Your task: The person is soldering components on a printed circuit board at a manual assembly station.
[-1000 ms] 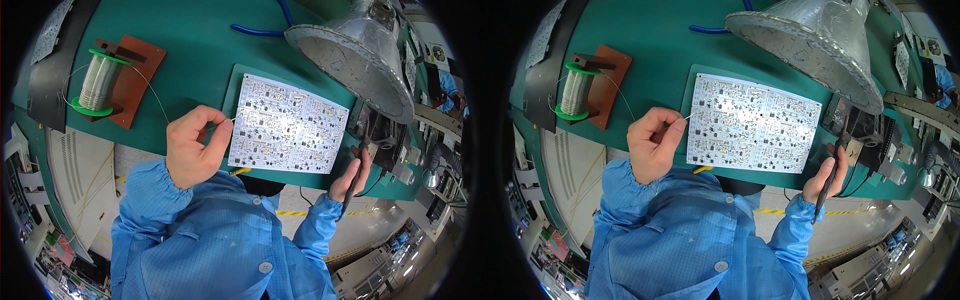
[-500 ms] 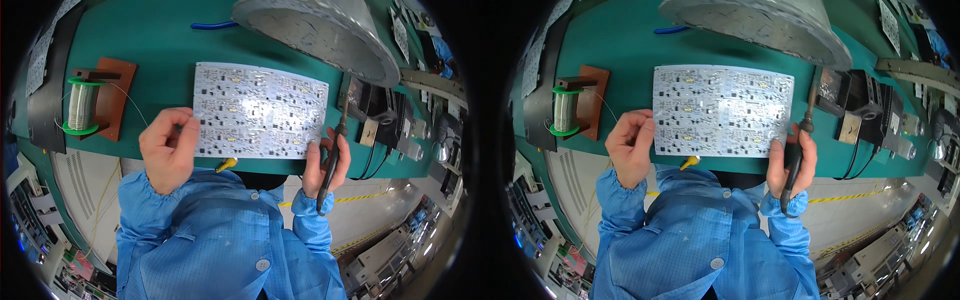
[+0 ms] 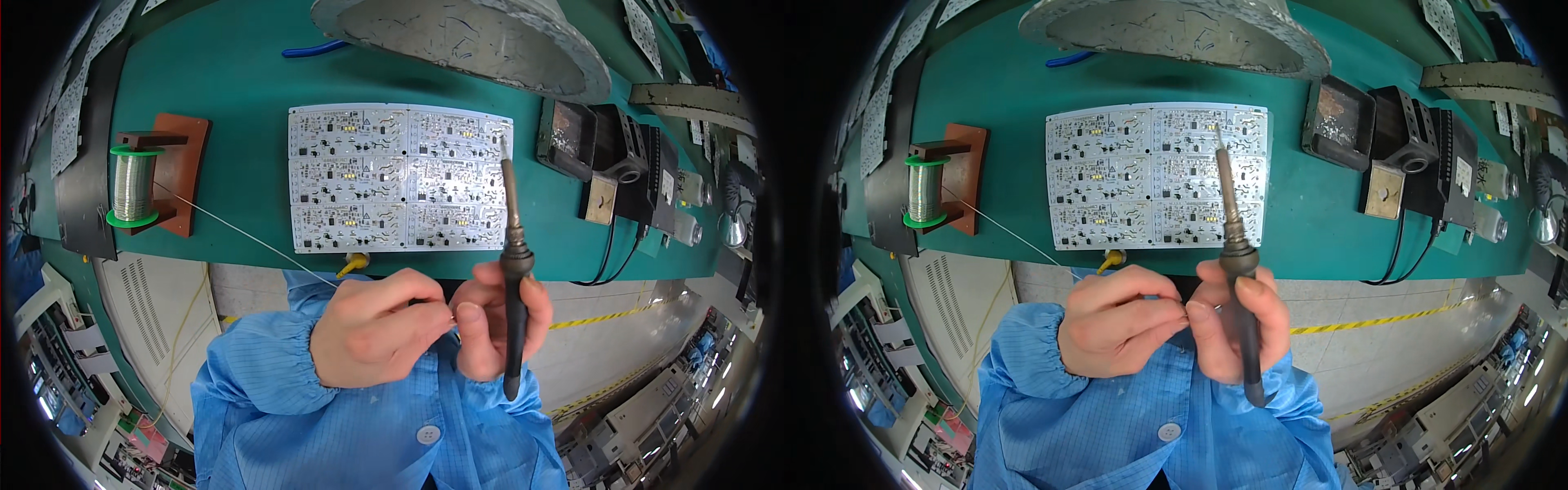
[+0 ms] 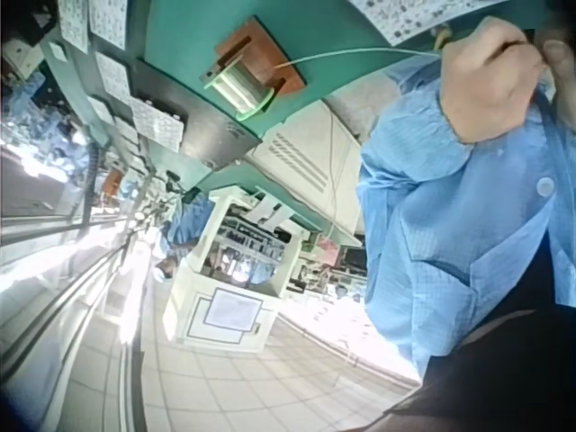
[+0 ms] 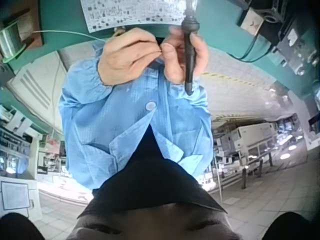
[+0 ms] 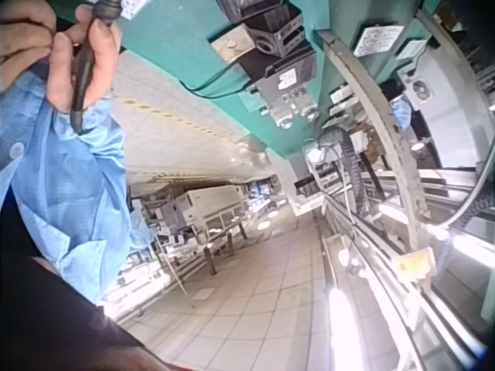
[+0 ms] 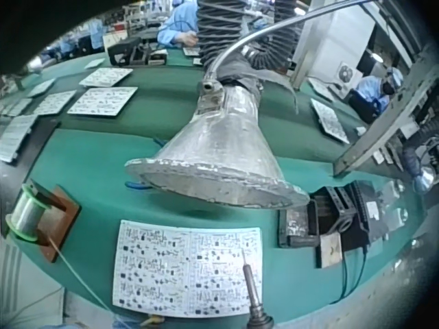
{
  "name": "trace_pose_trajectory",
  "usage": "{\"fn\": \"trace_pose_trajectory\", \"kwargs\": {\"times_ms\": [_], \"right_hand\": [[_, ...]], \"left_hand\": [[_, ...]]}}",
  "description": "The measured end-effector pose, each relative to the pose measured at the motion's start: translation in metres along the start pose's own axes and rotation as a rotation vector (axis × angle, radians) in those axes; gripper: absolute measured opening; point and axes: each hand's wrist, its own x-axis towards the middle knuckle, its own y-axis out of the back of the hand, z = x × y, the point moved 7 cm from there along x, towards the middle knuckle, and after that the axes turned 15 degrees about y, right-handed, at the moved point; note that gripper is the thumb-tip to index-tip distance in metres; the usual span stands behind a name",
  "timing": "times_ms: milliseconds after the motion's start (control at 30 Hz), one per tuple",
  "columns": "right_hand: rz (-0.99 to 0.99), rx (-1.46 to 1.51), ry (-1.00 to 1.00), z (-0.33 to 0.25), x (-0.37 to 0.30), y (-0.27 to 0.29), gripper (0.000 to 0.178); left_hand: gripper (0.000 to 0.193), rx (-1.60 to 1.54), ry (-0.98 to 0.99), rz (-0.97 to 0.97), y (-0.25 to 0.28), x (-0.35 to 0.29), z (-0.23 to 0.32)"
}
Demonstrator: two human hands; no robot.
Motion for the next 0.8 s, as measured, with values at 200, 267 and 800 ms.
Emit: {"fn": "trace_pose_trajectory", "kwargs": {"times_ms": [200,267,800], "right_hand": [[-0.091,-0.133,0.082,0.008,0.010,0.015,0.059],[0.020,-0.288,0.041,0.010,0.012,0.027,0.057],[-0.273,-0.235,0.054,0.007,0.048,0.027,0.020]], "left_hand": [[0.015,0.075,-0.011,0.058,0.008,0.006,-0.002],[0.014,0.091,0.009,0.051,0.012,0.007,-0.005],[0.015,0.255,0.101,0.372,0.027,0.025,-0.039]]}}
